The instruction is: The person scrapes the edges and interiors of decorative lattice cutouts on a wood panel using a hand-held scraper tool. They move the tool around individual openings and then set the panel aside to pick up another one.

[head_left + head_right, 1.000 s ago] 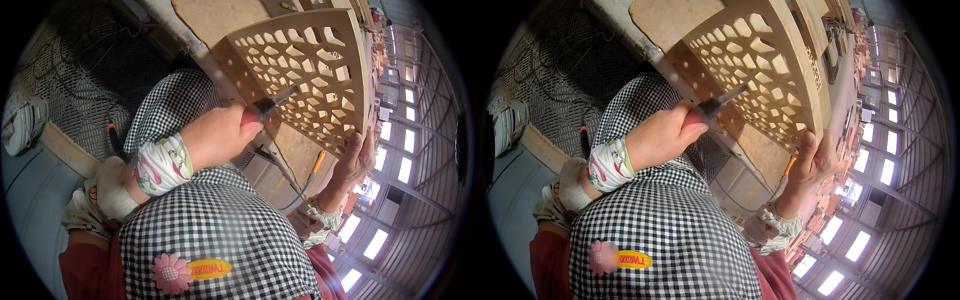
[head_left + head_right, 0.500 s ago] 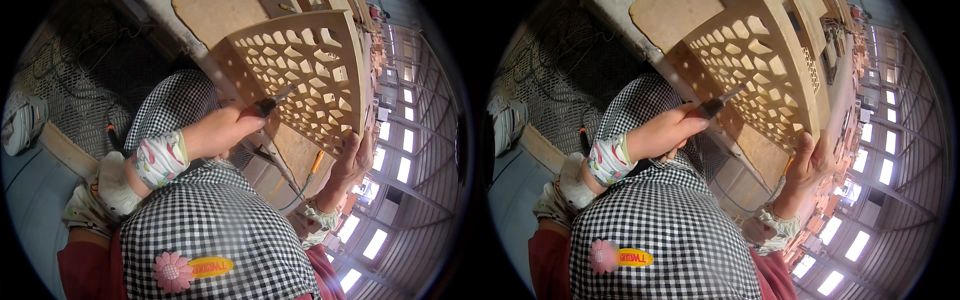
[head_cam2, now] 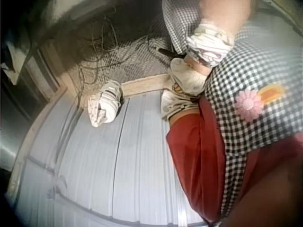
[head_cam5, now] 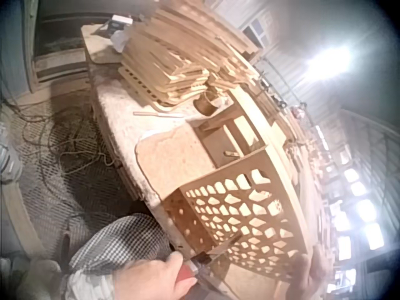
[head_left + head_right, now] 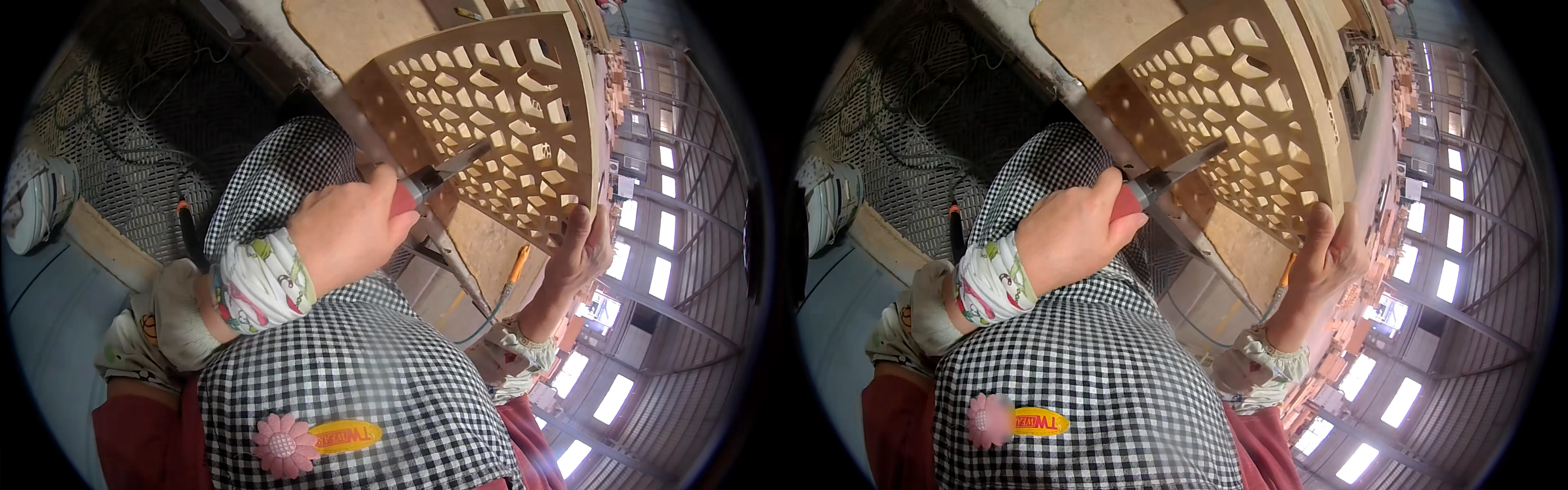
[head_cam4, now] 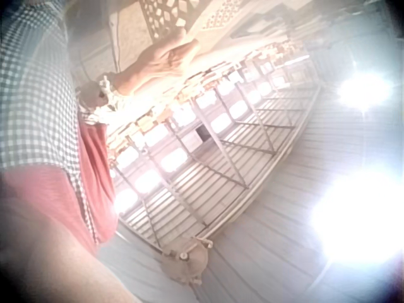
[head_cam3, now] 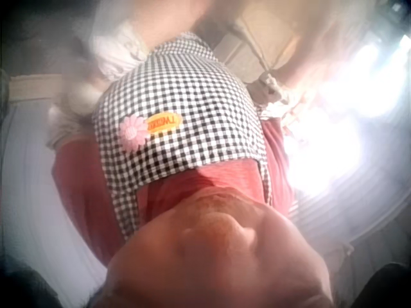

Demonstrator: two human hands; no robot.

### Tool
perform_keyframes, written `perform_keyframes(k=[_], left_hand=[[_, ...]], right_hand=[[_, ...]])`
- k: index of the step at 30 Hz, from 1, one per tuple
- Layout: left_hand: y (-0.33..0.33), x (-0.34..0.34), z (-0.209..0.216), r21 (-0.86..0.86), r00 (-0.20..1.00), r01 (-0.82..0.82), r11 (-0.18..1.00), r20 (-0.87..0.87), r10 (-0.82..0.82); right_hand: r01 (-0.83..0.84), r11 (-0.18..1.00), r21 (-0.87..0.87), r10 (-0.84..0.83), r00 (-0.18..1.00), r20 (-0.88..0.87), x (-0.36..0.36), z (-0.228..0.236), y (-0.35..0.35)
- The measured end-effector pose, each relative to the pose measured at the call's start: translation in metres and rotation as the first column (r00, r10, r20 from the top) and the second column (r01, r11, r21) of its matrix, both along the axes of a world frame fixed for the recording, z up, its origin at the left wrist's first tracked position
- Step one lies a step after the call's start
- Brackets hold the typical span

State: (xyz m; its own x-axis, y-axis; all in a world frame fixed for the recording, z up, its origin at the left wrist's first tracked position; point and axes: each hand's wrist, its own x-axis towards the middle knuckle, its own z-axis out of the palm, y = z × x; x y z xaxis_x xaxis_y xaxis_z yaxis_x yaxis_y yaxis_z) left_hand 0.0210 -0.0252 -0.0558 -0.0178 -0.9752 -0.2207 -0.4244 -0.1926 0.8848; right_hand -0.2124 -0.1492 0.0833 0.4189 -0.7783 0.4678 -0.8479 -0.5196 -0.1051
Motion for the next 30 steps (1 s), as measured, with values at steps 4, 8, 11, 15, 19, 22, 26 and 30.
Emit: perform_keyframes(k=[4, 8, 11, 15, 19, 22, 26, 30], left_hand=[[-0.017, -0.010, -0.009, -0.144, 0.994, -0.098, 0.985, 0.023, 0.103], [-0.019, -0.005, -0.005, -0.162, 0.989, -0.082, 0.983, 0.107, 0.101], [0.006, 0.005, -0.003, -0.113, 0.988, -0.083, 0.990, 0.121, 0.096], [0.019, 0.007, 0.021, -0.185, 0.967, -0.096, 0.978, 0.215, 0.136], [0.010, 0.000, 0.026, -0.323, 0.898, -0.101, 0.941, 0.378, 0.226], [0.005, -0.004, 0.027, -0.261, 0.849, -0.110, 0.959, 0.477, 0.227], [0.009, -0.008, 0.030, -0.260, 0.830, -0.100, 0.961, 0.511, 0.224], [0.021, -0.015, 0.042, -0.266, 0.812, -0.112, 0.957, 0.531, 0.242]], right_hand=[[-0.035, 0.999, -0.025, 0.035, 0.999, 0.011, 0.004, 0.001, 0.002], [0.028, 0.999, -0.033, -0.027, 0.999, 0.041, 0.007, -0.002, 0.007], [0.062, 0.997, -0.049, -0.061, 0.998, 0.031, 0.016, -0.002, 0.004], [0.134, 0.989, -0.059, -0.132, 0.991, 0.036, 0.013, -0.003, 0.008], [0.151, 0.987, -0.053, -0.149, 0.988, 0.047, 0.021, 0.000, 0.009], [0.189, 0.979, -0.081, -0.191, 0.981, -0.021, 0.020, 0.001, 0.008], [0.149, 0.980, -0.130, -0.153, 0.988, -0.017, 0.023, 0.000, 0.015], [0.136, 0.984, -0.114, -0.139, 0.990, -0.019, 0.024, 0.007, 0.017]])
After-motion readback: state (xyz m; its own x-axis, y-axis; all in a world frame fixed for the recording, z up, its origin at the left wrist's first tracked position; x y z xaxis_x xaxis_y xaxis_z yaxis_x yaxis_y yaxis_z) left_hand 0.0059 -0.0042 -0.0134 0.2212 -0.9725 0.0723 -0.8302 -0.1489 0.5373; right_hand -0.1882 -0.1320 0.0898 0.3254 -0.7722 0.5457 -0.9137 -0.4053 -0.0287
